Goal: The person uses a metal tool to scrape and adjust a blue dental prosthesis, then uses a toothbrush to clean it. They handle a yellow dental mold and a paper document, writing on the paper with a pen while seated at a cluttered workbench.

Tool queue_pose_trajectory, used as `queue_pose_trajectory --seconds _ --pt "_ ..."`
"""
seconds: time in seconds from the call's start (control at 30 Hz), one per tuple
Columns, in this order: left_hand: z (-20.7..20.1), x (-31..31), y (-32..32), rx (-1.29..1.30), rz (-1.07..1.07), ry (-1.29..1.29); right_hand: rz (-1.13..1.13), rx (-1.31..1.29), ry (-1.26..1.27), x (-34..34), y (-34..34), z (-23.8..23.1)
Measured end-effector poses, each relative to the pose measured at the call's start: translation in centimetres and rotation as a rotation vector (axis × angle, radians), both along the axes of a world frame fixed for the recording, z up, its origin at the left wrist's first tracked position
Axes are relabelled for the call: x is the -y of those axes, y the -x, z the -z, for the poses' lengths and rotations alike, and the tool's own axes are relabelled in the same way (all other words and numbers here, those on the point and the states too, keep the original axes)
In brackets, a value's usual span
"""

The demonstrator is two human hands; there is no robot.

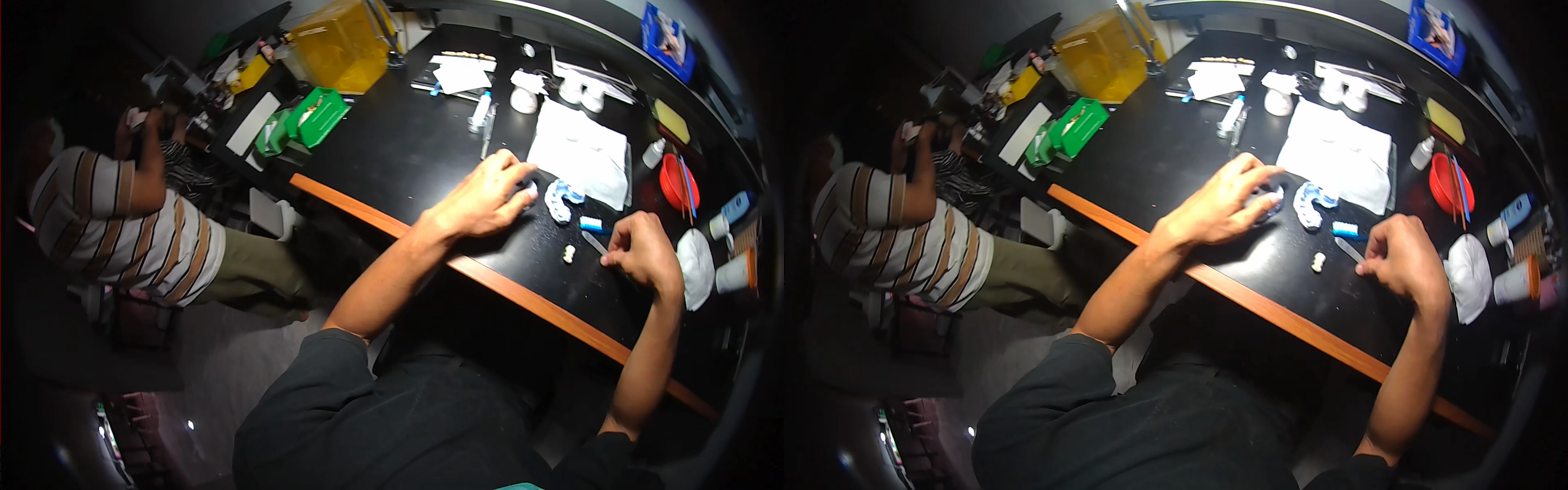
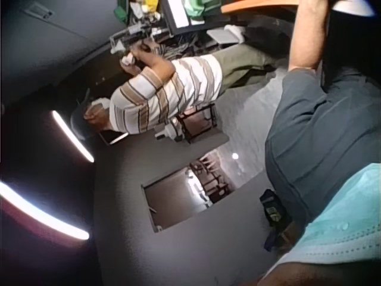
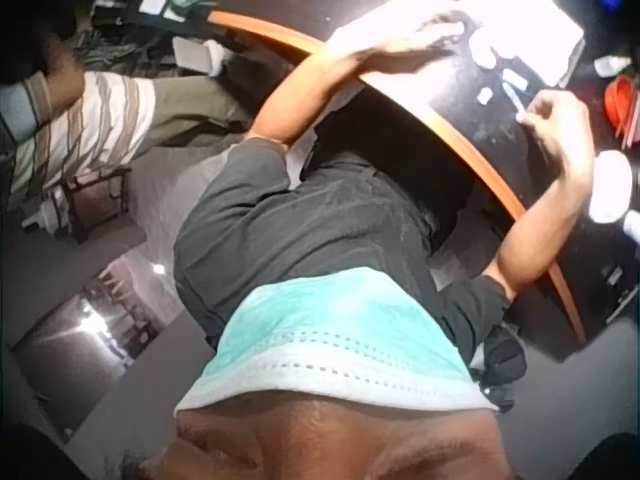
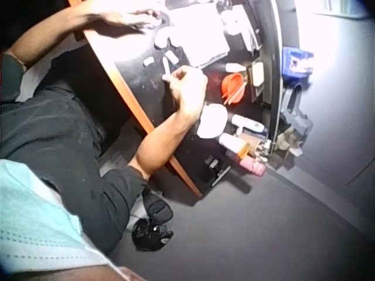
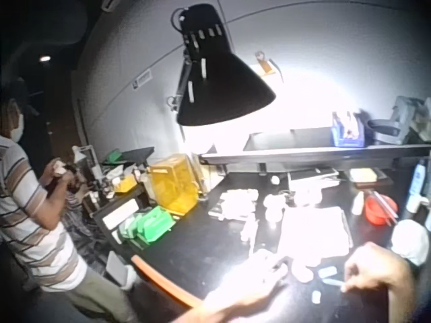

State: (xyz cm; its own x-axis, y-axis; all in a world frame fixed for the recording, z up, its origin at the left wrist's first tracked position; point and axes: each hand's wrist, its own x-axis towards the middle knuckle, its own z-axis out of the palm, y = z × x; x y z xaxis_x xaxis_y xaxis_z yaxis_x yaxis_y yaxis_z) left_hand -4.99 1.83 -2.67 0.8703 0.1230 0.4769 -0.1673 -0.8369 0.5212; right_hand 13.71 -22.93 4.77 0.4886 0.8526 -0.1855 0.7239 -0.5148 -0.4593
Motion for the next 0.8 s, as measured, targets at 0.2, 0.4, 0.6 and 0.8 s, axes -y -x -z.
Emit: queue_pose_trajectory --seconds 0.2,0.4,0.6,0.8 --pt "-0.31 0.2 -0.23 0.003 0.005 0.04 0.063 0.011 0.075 -0.21 0.6 -0.87" --pt "-0.24 0.23 -0.06 0.038 0.0 0.029 0.034 0.021 0.051 0.08 0.34 -0.35" --pt "-0.15 0.36 0.18 0.069 0.005 0.032 0.053 -0.007 0.059 0.23 0.51 -0.14" --pt "-0.53 0.48 0.11 0.053 0.006 0.019 0.05 0.004 0.065 0.24 0.53 -0.49"
